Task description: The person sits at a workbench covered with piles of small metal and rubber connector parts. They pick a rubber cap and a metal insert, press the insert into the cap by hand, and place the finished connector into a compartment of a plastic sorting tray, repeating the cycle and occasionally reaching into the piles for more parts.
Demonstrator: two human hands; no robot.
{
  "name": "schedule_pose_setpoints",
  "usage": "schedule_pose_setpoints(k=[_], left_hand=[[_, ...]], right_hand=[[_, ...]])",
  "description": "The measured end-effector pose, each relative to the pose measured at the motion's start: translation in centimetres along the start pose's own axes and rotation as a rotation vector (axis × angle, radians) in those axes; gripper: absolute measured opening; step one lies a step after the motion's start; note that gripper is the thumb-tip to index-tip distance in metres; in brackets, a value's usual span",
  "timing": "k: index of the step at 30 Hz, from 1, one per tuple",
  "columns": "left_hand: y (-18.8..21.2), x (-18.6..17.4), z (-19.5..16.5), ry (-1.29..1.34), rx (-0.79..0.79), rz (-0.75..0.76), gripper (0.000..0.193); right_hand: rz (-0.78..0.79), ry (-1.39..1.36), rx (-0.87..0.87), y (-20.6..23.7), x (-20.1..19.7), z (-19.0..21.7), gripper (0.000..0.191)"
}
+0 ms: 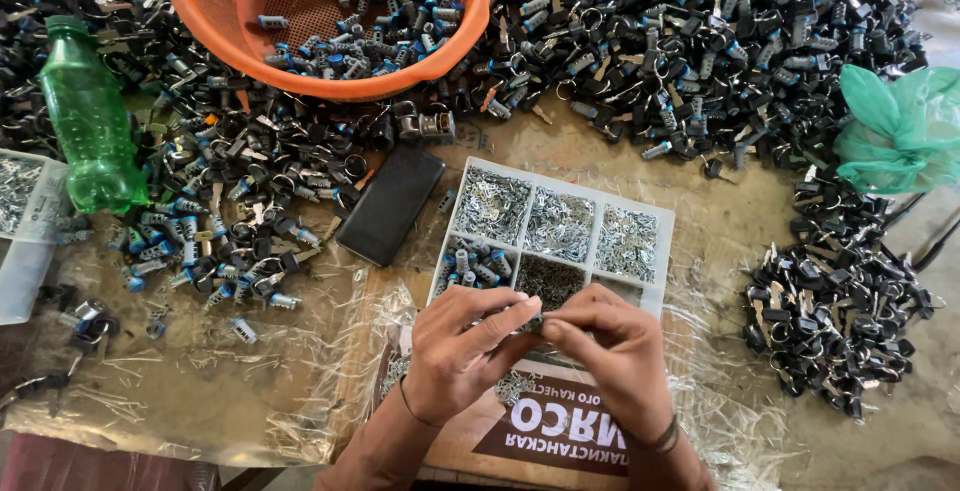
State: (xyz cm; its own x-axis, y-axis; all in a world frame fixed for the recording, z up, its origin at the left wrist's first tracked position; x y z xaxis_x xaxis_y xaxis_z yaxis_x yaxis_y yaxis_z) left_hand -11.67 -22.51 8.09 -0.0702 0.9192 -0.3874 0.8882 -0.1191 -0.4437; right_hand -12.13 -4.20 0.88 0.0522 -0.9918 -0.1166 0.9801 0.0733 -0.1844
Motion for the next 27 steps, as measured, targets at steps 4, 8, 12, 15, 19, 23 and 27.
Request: schedule_pose_setpoints(k=[4,8,12,15,19,23,27], left_hand=[[0.0,0.1,0.2,0.021,-0.027,0.002,0.046],[0.1,0.0,0.2,0.011,-0.038,-0.014,0.047],[0.1,0.1,0.2,-0.013,-0.037,-0.005,0.049],[0.2,0.1,0.2,-0.014,-0.025,-0.006,0.051],[0.5,0.3,0.0,-0.008,0.004,0.023,0.052],[0.5,0.5,0.0,-0.045,0.029,0.043,0.051],[0.3,0.6,0.5,-0.048,-0.023,0.039,0.047]], right_hand=[[-0.076,-0.002,-0.018,0.2,-0.9,-0.1,0.010],[-0.053,0.186,-0.210,0.6,0.0,3.0,0.007],[-0.025,0.289,-0.260,0.0,0.7,4.6,0.005],[-0.020,0.317,-0.271,-0.2,0.8,5.1,0.006],[-0.024,0.331,-0.255,0.1,0.6,4.6,0.008],[-0.041,0.094,-0.108,-0.5,0.1,1.7,0.012],[-0.115,0.016,0.009,-1.8,-0.8,-0.3,0.018]])
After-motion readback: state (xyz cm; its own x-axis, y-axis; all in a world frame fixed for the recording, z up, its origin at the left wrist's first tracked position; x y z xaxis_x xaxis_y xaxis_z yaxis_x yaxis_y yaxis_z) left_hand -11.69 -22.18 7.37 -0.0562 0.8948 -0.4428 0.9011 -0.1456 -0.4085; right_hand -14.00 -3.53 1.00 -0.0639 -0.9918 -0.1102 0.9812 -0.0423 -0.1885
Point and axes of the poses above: each hand's wrist, its own y-axis away from the middle knuckle, its own x-axis out of the palm, z = x × y, the point moved 10 cm from there along -y, towards the middle knuckle, and after that the axes turned 14 degrees about -x, right-handed, at the moved point
